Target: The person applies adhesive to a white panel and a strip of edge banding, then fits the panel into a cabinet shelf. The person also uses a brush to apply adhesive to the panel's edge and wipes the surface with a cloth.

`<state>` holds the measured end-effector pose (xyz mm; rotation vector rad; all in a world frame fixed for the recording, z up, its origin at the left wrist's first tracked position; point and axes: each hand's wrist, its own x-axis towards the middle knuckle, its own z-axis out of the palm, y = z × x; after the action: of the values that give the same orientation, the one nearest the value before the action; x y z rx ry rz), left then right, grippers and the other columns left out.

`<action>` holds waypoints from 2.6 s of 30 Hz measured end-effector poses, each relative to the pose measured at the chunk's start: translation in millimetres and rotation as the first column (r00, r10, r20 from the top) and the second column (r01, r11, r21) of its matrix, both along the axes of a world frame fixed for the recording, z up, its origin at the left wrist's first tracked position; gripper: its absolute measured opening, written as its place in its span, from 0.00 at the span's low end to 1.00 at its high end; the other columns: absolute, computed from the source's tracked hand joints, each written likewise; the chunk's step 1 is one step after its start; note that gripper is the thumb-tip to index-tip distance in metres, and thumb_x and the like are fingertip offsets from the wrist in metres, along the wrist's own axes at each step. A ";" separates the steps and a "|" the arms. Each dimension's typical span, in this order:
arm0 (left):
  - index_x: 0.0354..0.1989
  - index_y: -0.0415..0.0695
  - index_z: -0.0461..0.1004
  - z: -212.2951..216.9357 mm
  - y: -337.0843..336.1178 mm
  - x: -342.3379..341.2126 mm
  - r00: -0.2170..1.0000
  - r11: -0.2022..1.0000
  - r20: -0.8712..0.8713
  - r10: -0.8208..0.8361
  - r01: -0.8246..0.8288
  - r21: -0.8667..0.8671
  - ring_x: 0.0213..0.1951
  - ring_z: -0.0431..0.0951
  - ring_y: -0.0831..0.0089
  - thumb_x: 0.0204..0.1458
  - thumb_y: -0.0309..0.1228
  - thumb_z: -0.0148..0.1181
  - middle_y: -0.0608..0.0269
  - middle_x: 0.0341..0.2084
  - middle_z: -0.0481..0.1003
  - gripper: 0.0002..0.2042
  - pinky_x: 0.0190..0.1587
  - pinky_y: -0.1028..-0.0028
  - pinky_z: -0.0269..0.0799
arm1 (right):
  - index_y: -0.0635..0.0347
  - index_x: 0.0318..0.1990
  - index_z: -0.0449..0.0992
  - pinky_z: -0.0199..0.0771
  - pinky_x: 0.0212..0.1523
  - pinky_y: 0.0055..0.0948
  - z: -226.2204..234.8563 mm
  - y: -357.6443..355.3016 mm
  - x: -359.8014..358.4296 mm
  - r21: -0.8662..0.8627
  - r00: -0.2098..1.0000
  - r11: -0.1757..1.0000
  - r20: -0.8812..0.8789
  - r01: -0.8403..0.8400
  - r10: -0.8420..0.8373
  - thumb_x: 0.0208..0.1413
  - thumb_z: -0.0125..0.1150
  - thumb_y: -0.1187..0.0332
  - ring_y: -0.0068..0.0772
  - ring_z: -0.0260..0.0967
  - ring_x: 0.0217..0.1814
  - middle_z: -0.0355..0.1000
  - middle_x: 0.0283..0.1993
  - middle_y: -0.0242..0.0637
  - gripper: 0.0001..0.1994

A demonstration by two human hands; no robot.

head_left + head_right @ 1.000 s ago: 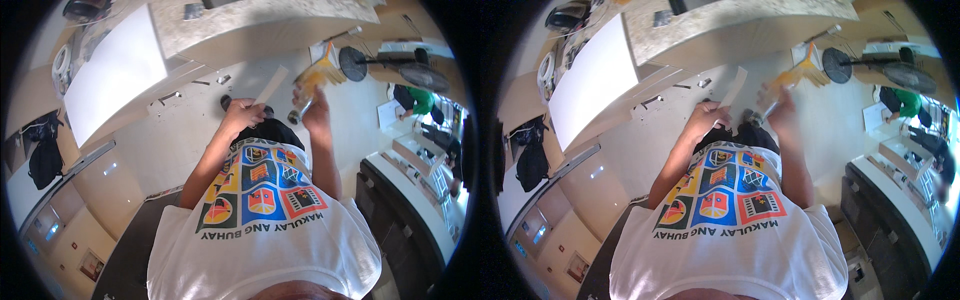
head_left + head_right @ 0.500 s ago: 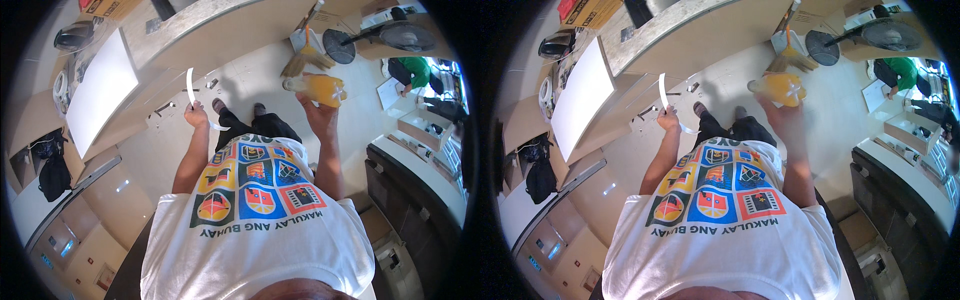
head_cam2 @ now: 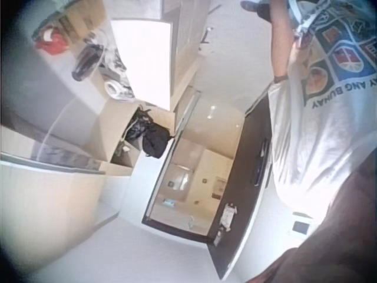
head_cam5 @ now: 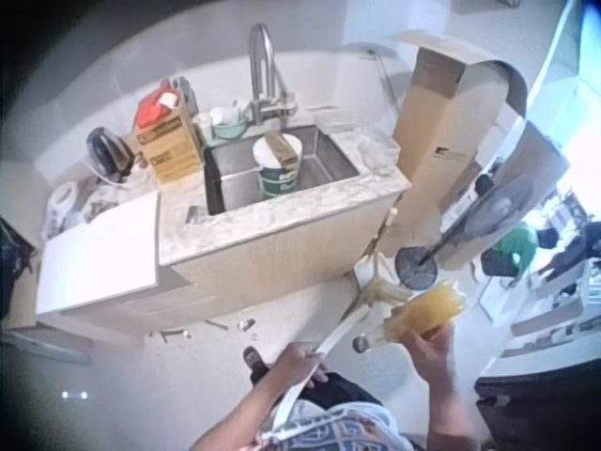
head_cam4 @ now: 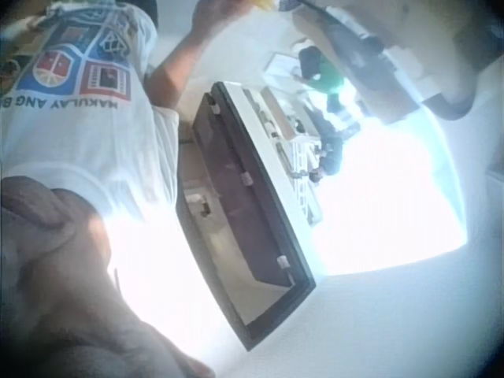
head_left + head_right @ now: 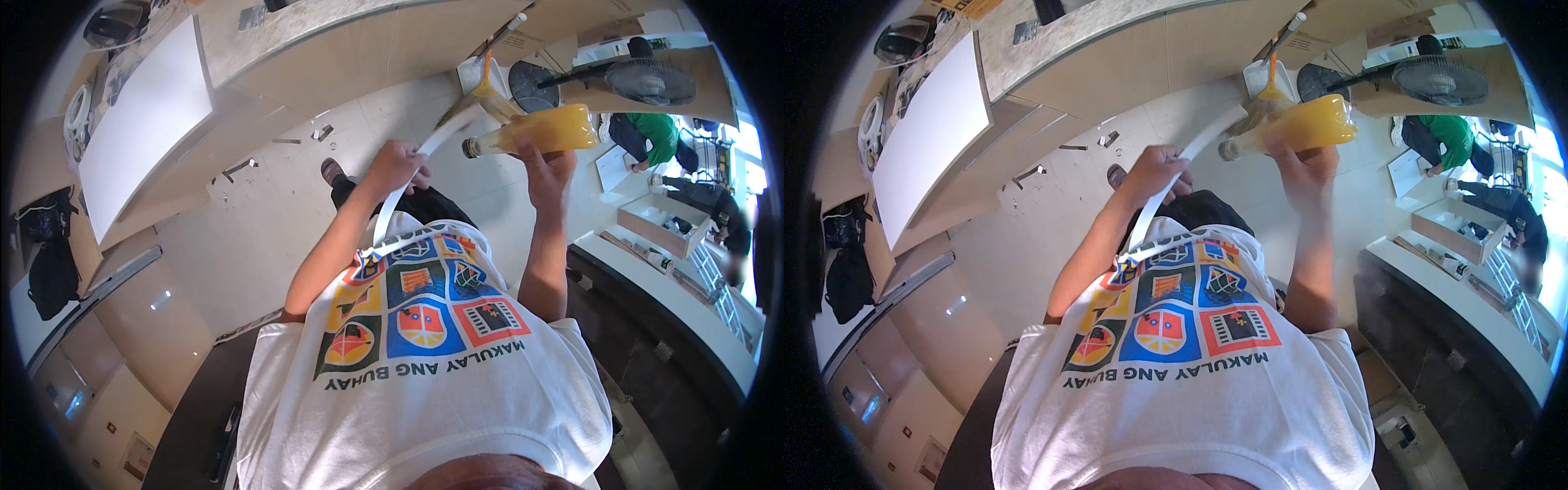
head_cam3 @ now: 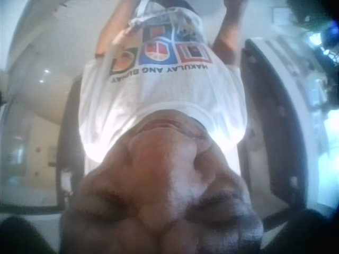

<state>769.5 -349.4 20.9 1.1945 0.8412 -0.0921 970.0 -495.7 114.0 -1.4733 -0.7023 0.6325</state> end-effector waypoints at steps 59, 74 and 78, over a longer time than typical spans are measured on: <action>0.33 0.26 0.79 52.8 -12.6 45.2 0.989 0.999 0.143 -0.048 0.048 0.004 0.15 0.78 0.71 0.57 0.27 0.55 0.51 0.22 0.81 0.13 0.22 0.72 0.75 | 0.68 0.45 0.77 0.76 0.44 0.28 15.1 10.8 -4.0 -0.112 0.876 0.978 0.470 0.175 -0.103 0.52 0.74 0.73 0.27 0.75 0.40 0.78 0.40 0.37 0.15; 0.31 0.27 0.79 58.6 -17.3 52.1 0.978 0.991 0.192 -0.086 0.064 0.117 0.14 0.76 0.72 0.56 0.27 0.55 0.52 0.20 0.80 0.13 0.20 0.71 0.74 | 0.69 0.44 0.80 0.76 0.47 0.29 27.1 -5.0 4.0 -0.165 0.845 0.958 0.523 0.233 -0.115 0.50 0.74 0.77 0.30 0.77 0.43 0.80 0.42 0.41 0.14; 0.28 0.28 0.79 62.0 -18.4 52.6 0.981 0.993 0.183 -0.064 0.044 0.113 0.13 0.76 0.72 0.55 0.27 0.55 0.52 0.20 0.80 0.13 0.19 0.71 0.74 | 0.68 0.42 0.80 0.76 0.46 0.29 29.7 -8.2 1.2 -0.177 0.743 0.973 0.670 0.149 0.008 0.50 0.74 0.75 0.30 0.78 0.43 0.81 0.42 0.40 0.12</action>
<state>822.1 -367.8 82.9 1.3067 0.6560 0.0215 971.2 -503.9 143.8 -1.9519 -1.1489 0.0910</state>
